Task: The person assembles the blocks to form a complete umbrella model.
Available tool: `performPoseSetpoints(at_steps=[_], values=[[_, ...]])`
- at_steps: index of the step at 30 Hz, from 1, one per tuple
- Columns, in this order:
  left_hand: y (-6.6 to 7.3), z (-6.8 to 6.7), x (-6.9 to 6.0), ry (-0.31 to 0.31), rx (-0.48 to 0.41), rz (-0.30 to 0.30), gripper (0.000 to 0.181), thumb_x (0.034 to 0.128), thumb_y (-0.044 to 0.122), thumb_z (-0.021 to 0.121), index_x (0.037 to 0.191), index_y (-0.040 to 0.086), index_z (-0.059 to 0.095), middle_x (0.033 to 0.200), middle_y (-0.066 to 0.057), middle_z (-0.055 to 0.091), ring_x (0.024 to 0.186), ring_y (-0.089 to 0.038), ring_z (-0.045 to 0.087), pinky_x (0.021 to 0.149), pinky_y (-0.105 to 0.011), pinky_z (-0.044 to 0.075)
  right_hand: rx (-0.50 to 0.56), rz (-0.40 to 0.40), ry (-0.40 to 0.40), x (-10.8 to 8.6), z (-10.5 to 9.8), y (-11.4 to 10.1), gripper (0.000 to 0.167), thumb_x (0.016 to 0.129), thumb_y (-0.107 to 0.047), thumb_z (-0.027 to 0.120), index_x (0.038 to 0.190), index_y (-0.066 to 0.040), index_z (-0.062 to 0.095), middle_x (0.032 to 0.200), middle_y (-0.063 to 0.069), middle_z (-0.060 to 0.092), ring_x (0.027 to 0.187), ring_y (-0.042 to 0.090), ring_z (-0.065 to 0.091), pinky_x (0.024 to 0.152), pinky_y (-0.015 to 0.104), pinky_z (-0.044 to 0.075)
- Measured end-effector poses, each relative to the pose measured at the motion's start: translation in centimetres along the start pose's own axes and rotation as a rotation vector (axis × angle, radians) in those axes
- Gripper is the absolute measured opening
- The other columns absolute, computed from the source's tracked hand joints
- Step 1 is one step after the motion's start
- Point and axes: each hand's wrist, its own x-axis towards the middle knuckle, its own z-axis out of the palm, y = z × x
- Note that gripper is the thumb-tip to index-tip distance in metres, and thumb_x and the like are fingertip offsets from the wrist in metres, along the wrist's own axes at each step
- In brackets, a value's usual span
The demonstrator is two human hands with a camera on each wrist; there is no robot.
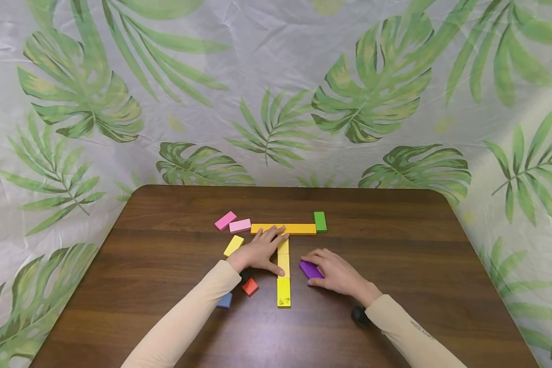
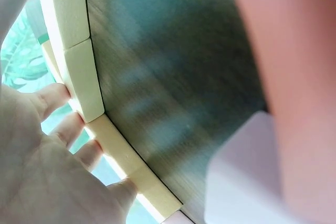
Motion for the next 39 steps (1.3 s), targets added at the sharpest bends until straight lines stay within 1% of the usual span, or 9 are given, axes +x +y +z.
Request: performPoseSetpoints(at_steps=[5,8,12,17,22,25,27,33,39], values=[[0.0,0.0,0.0,0.000,-0.006,0.004,0.103,0.0769,0.061,0.069,0.154,0.015,0.019,0.160,-0.004,0.006,0.145,-0.025,0.002,0.114,-0.049,0.003,0.000,0.045,0.032,0.3,-0.1,0.2,0.060,0.082,-0.036,0.076,0.132,-0.008,0.057,0.126,0.010,0.055,0.111,0.027,0.053,0.091,0.047,0.047],[0.0,0.0,0.0,0.003,-0.006,0.003,0.103,0.0767,0.061,0.069,0.154,0.016,0.019,0.160,-0.003,0.006,0.145,-0.025,0.002,0.114,-0.048,0.003,-0.018,0.016,0.024,0.3,-0.2,0.1,0.065,0.080,-0.036,0.077,0.134,-0.007,0.056,0.129,0.011,0.053,0.114,0.029,0.051,0.093,0.049,0.045],[0.0,0.0,0.0,-0.002,-0.006,0.000,0.103,0.0767,0.061,0.069,0.154,0.016,0.019,0.160,-0.003,0.006,0.145,-0.024,0.001,0.114,-0.048,0.003,-0.036,-0.026,0.006,0.4,-0.2,-0.1,0.068,0.078,-0.030,0.080,0.135,-0.005,0.053,0.132,0.013,0.050,0.117,0.031,0.049,0.093,0.049,0.044],[-0.1,0.0,0.0,-0.006,-0.002,0.003,0.103,0.0773,0.061,0.068,0.155,0.016,0.017,0.160,-0.003,0.005,0.145,-0.024,0.001,0.114,-0.048,0.002,-0.024,-0.004,0.009,0.5,0.0,-0.1,0.065,0.080,-0.026,0.079,0.135,-0.004,0.053,0.131,0.013,0.049,0.115,0.030,0.049,0.092,0.047,0.046],[-0.1,0.1,0.0,0.003,0.002,0.006,0.103,0.0765,0.061,0.069,0.154,0.015,0.018,0.160,-0.003,0.006,0.145,-0.025,0.002,0.114,-0.049,0.002,0.004,0.022,0.060,0.9,-0.2,0.0,0.066,0.080,-0.027,0.079,0.136,-0.005,0.052,0.131,0.013,0.049,0.110,0.027,0.051,0.089,0.044,0.049],[-0.1,0.1,0.0,0.004,0.004,0.006,0.103,0.0765,0.061,0.069,0.154,0.015,0.019,0.160,-0.003,0.006,0.145,-0.025,0.002,0.114,-0.049,0.002,0.035,0.037,0.089,1.2,-0.5,0.1,0.066,0.081,-0.027,0.078,0.137,-0.006,0.052,0.132,0.013,0.048,0.103,0.024,0.053,0.082,0.039,0.051],[-0.1,0.2,0.0,0.004,0.003,0.007,0.103,0.0768,0.062,0.068,0.154,0.015,0.018,0.160,-0.004,0.006,0.145,-0.025,0.002,0.114,-0.049,0.002,0.048,0.046,0.103,1.5,-0.7,0.2,0.066,0.081,-0.026,0.078,0.137,-0.005,0.051,0.132,0.014,0.048,0.100,0.024,0.053,0.081,0.038,0.051],[-0.2,0.2,0.1,0.006,0.004,0.016,0.102,0.0781,0.060,0.069,0.154,0.013,0.019,0.159,-0.007,0.008,0.145,-0.026,0.003,0.114,-0.049,0.003,0.060,0.077,0.139,2.3,-1.5,0.5,0.066,0.081,-0.026,0.078,0.137,-0.004,0.051,0.130,0.018,0.049,0.102,0.030,0.055,0.085,0.047,0.050],[-0.1,0.0,0.1,0.005,0.016,0.014,0.102,0.0780,0.060,0.069,0.154,0.014,0.019,0.159,-0.006,0.007,0.145,-0.026,0.003,0.114,-0.049,0.003,0.071,0.094,0.169,3.4,-2.3,1.4,0.067,0.082,-0.023,0.077,0.139,-0.003,0.048,0.131,0.019,0.047,0.100,0.031,0.055,0.084,0.047,0.051]])
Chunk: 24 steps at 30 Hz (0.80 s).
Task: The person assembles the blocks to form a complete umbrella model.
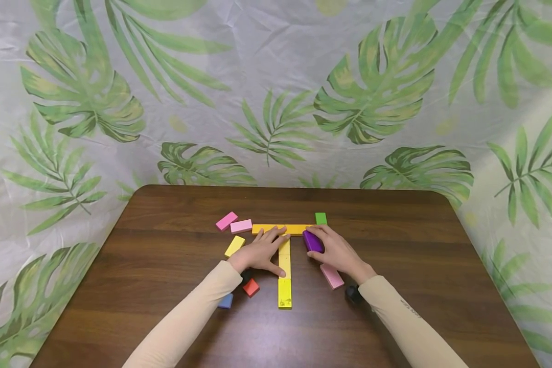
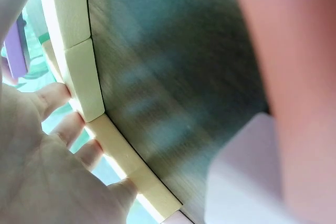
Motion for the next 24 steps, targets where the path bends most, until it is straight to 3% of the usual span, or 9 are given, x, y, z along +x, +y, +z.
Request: performPoseSetpoints(at_steps=[12,24], values=[[0.0,0.1,0.1,-0.013,0.006,-0.013,0.103,0.0766,0.063,0.067,0.155,0.017,0.018,0.160,-0.003,0.005,0.145,-0.024,0.002,0.114,-0.048,0.002,-0.044,-0.004,0.102,2.9,-0.6,2.3,0.066,0.082,-0.020,0.077,0.138,0.000,0.048,0.129,0.020,0.048,0.100,0.032,0.057,0.084,0.049,0.051],[0.1,-0.2,-0.1,-0.011,0.015,-0.007,0.103,0.0767,0.062,0.068,0.154,0.015,0.018,0.160,-0.004,0.006,0.145,-0.026,0.003,0.114,-0.049,0.004,-0.091,0.055,0.088,5.4,-1.5,3.7,0.068,0.085,-0.023,0.074,0.141,0.000,0.044,0.135,0.020,0.044,0.114,0.038,0.051,0.093,0.053,0.044]])
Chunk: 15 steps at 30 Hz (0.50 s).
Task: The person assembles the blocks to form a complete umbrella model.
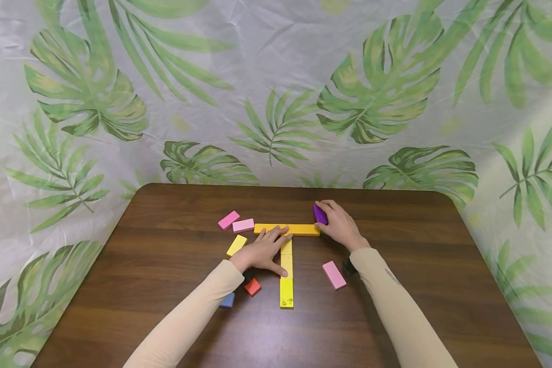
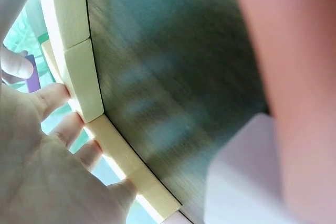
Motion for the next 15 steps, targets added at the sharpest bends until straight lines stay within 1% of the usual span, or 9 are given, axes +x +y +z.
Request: performPoseSetpoints(at_steps=[9,15], values=[[0.1,-0.1,-0.1,0.001,0.001,-0.006,0.104,0.0761,0.062,0.068,0.154,0.016,0.019,0.160,-0.004,0.006,0.145,-0.025,0.004,0.114,-0.048,0.004,-0.028,0.026,0.002,1.3,-0.1,0.2,0.065,0.086,-0.018,0.073,0.141,0.001,0.044,0.136,0.023,0.043,0.118,0.040,0.048,0.096,0.053,0.041],[0.1,-0.1,0.0,-0.005,0.001,-0.007,0.104,0.0765,0.062,0.068,0.155,0.016,0.017,0.160,-0.003,0.005,0.145,-0.025,0.003,0.114,-0.048,0.003,-0.013,0.037,0.017,1.8,0.0,0.1,0.064,0.085,-0.013,0.072,0.141,0.003,0.044,0.137,0.025,0.042,0.120,0.042,0.045,0.100,0.054,0.037]])
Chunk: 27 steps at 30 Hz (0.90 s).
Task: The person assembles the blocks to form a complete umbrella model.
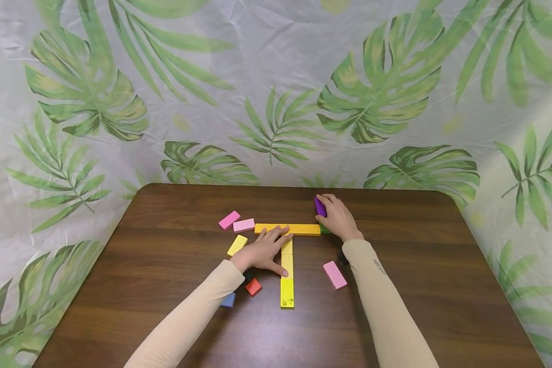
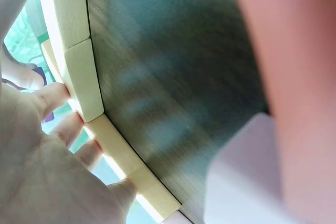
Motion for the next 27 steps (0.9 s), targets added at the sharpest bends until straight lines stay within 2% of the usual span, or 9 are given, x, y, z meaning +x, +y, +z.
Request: performPoseSetpoints(at_steps=[13,19,27], values=[[0.0,0.0,0.0,-0.002,0.000,-0.005,0.104,0.0759,0.063,0.068,0.154,0.016,0.018,0.160,-0.003,0.006,0.145,-0.024,0.003,0.114,-0.048,0.004,-0.003,0.012,-0.025,1.0,0.9,-1.3,0.064,0.088,-0.016,0.070,0.143,0.000,0.042,0.141,0.023,0.040,0.125,0.042,0.041,0.102,0.055,0.034],[0.0,0.0,0.0,-0.002,0.011,-0.004,0.103,0.0765,0.063,0.067,0.154,0.015,0.018,0.160,-0.004,0.007,0.145,-0.025,0.004,0.114,-0.048,0.005,-0.042,0.026,-0.057,1.3,1.4,-2.0,0.063,0.089,-0.019,0.069,0.144,-0.002,0.042,0.142,0.022,0.040,0.126,0.041,0.040,0.100,0.060,0.033],[-0.1,0.0,0.0,0.002,0.010,0.008,0.103,0.0771,0.062,0.068,0.154,0.015,0.019,0.160,-0.005,0.007,0.145,-0.025,0.004,0.114,-0.049,0.005,-0.074,0.061,-0.105,1.4,2.1,-2.1,0.061,0.091,-0.020,0.067,0.144,-0.004,0.042,0.145,0.020,0.039,0.129,0.041,0.037,0.102,0.060,0.030]])
